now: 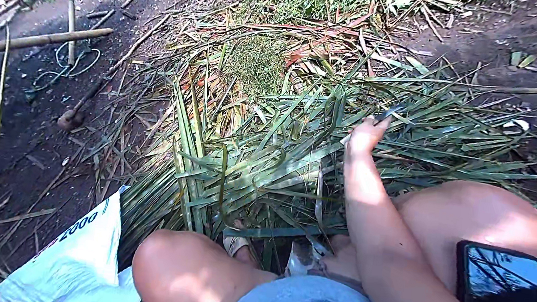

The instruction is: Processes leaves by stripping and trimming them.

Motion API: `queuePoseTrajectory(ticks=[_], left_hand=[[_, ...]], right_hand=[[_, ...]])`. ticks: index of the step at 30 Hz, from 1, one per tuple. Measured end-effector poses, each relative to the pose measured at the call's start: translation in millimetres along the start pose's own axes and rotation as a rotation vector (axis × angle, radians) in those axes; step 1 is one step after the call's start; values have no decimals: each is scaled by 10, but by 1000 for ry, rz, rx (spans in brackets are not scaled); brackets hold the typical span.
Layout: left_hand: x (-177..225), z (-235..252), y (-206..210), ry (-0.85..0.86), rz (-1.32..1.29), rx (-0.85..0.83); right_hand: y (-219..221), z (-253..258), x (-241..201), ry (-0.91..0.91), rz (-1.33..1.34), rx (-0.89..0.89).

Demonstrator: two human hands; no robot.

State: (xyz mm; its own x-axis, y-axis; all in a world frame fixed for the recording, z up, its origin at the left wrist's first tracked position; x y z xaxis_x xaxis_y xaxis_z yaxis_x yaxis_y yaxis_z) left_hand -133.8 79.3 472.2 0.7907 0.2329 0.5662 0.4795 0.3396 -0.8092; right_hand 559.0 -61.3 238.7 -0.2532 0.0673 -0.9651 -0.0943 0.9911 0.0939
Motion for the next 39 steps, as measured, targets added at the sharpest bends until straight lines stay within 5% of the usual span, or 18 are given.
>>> queuePoseTrajectory(ticks=[3,6,10,14,21,27,39], left_hand=[[832,-677,735,7,-327,-131],[1388,-1272,1398,-55,-606,-320],[1774,-1941,1922,-136,-848,-683],[1855,-2384,2021,-89,-905,-890],[1701,-2559,1968,279,-830,-846],[1674,-2533,1925,282,-739,-887],[1305,-2279,1453,430,-324,-961]], right_hand=[[125,-392,-335,-150,-1,-236],[201,-999,-506,-170,34,-732],[288,-1685,-485,-207,-72,-1209],[281,-1936,-353,-391,-221,-1438],[304,-2000,-258,-614,-95,-1569],[311,-1941,-217,-822,-87,-1442],[326,-1270,-382,-463,-203,-1135]])
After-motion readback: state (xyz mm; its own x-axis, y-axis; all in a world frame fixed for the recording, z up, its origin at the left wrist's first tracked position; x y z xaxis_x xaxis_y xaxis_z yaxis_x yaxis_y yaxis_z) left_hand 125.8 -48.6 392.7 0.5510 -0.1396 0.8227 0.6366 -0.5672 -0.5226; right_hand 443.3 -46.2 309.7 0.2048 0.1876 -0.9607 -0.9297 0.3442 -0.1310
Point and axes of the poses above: each hand's wrist, its own z-axis towards the middle knuckle, its own y-axis out of the palm, x = y × z, the point moved 1 cm from there along z, towards the middle knuckle
